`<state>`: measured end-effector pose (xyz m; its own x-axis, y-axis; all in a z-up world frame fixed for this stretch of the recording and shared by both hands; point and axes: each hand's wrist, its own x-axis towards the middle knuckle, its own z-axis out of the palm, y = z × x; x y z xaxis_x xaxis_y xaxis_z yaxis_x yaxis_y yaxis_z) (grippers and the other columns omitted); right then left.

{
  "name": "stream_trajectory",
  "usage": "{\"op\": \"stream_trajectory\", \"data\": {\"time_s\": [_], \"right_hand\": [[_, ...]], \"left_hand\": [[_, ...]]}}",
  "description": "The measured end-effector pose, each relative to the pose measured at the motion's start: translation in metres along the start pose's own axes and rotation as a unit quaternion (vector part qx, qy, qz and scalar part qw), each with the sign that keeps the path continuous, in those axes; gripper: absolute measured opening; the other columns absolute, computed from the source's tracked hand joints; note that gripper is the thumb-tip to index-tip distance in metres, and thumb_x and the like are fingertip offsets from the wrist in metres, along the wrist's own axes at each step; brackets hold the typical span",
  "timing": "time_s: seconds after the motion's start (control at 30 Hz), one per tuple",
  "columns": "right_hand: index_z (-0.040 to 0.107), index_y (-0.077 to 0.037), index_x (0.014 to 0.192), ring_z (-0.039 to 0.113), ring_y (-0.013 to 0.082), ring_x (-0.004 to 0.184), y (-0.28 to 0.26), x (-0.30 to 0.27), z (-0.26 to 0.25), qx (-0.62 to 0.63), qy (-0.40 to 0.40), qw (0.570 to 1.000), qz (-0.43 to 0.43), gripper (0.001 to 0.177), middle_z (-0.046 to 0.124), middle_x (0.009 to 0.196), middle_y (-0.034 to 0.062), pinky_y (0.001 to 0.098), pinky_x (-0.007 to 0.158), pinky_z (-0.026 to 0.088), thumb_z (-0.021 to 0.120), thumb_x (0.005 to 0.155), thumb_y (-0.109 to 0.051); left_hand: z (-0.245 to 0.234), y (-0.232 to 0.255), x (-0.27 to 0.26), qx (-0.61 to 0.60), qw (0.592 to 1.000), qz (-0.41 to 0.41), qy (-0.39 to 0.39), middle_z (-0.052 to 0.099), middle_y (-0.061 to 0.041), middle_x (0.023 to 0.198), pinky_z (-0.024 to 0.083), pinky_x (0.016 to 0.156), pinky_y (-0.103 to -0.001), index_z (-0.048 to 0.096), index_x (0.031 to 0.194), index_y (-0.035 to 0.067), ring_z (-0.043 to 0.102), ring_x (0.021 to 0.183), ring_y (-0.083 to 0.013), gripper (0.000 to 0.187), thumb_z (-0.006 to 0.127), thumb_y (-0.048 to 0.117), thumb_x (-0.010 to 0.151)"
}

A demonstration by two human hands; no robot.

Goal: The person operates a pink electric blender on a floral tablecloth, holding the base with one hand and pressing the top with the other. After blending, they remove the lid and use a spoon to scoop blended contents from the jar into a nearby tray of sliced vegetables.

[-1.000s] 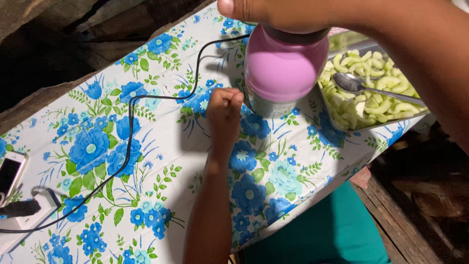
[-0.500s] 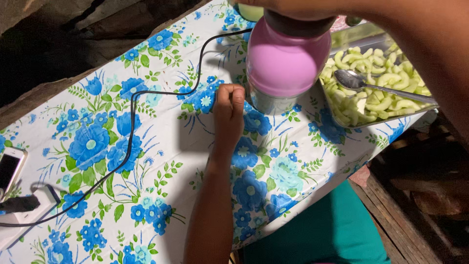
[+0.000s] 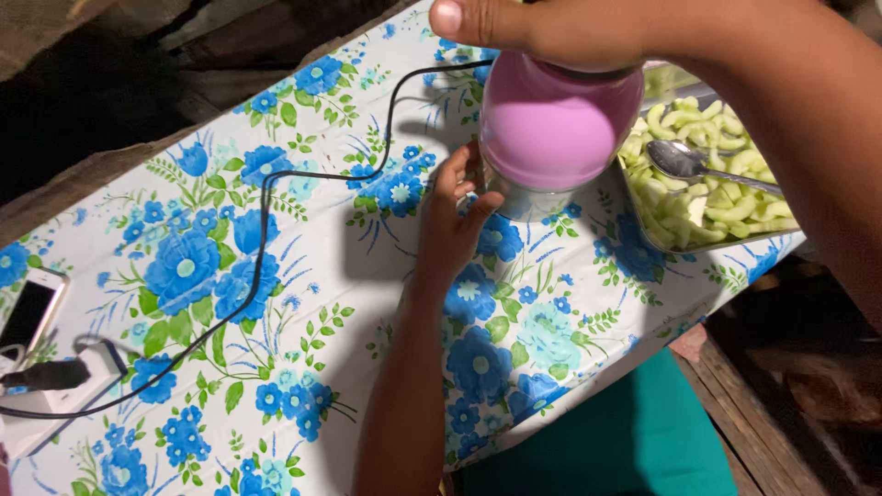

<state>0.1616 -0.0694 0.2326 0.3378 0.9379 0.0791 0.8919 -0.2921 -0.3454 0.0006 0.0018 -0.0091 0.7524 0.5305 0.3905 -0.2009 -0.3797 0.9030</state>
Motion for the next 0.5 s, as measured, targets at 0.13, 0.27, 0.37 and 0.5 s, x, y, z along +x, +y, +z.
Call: {"op": "stream_trajectory", "data": {"time_s": [0.13, 0.27, 0.37, 0.5], "right_hand": [[0.072, -0.003, 0.122, 0.072, 0.045, 0.076, 0.006, 0.003, 0.002, -0.058, 0.003, 0.998, -0.033, 0.074, 0.071, 0.089, 0.028, 0.0583, 0.063, 0.058, 0.047, 0.1, -0.07], [0.072, -0.003, 0.123, 0.072, 0.0447, 0.076, 0.005, 0.002, 0.005, -0.059, 0.006, 0.998, -0.029, 0.075, 0.072, 0.089, 0.0286, 0.0577, 0.064, 0.059, 0.047, 0.1, -0.07], [0.07, -0.004, 0.125, 0.072, 0.0448, 0.076, 0.0, 0.0, 0.002, -0.057, -0.015, 0.998, 0.035, 0.074, 0.071, 0.089, 0.0284, 0.0563, 0.064, 0.059, 0.048, 0.1, -0.071], [0.068, -0.007, 0.126, 0.073, 0.0426, 0.072, -0.005, -0.001, -0.005, -0.031, -0.028, 0.996, 0.08, 0.068, 0.071, 0.088, 0.0256, 0.0531, 0.061, 0.06, 0.049, 0.1, -0.066]], "left_hand": [[-0.001, 0.003, 0.001, -0.017, 1.0, 0.001, -0.003, 0.057, -0.021, 0.148, 0.053, 0.112, -0.047, 0.045, 0.152, -0.001, 0.062, 0.135, -0.0304, 0.094, 0.061, 0.07, 0.093], [-0.001, 0.001, 0.0, -0.001, 1.0, 0.006, -0.005, 0.057, -0.022, 0.148, 0.053, 0.112, -0.047, 0.046, 0.151, -0.001, 0.061, 0.136, -0.031, 0.09, 0.058, 0.068, 0.095], [-0.001, -0.001, -0.002, 0.002, 1.0, 0.001, 0.003, 0.057, -0.022, 0.147, 0.053, 0.112, -0.045, 0.047, 0.15, 0.0, 0.062, 0.135, -0.0303, 0.083, 0.053, 0.066, 0.1], [0.003, -0.007, 0.0, 0.026, 0.998, 0.029, 0.058, 0.058, -0.019, 0.14, 0.053, 0.109, -0.042, 0.053, 0.142, 0.0, 0.062, 0.129, -0.0297, 0.065, 0.047, 0.055, 0.109]]}}
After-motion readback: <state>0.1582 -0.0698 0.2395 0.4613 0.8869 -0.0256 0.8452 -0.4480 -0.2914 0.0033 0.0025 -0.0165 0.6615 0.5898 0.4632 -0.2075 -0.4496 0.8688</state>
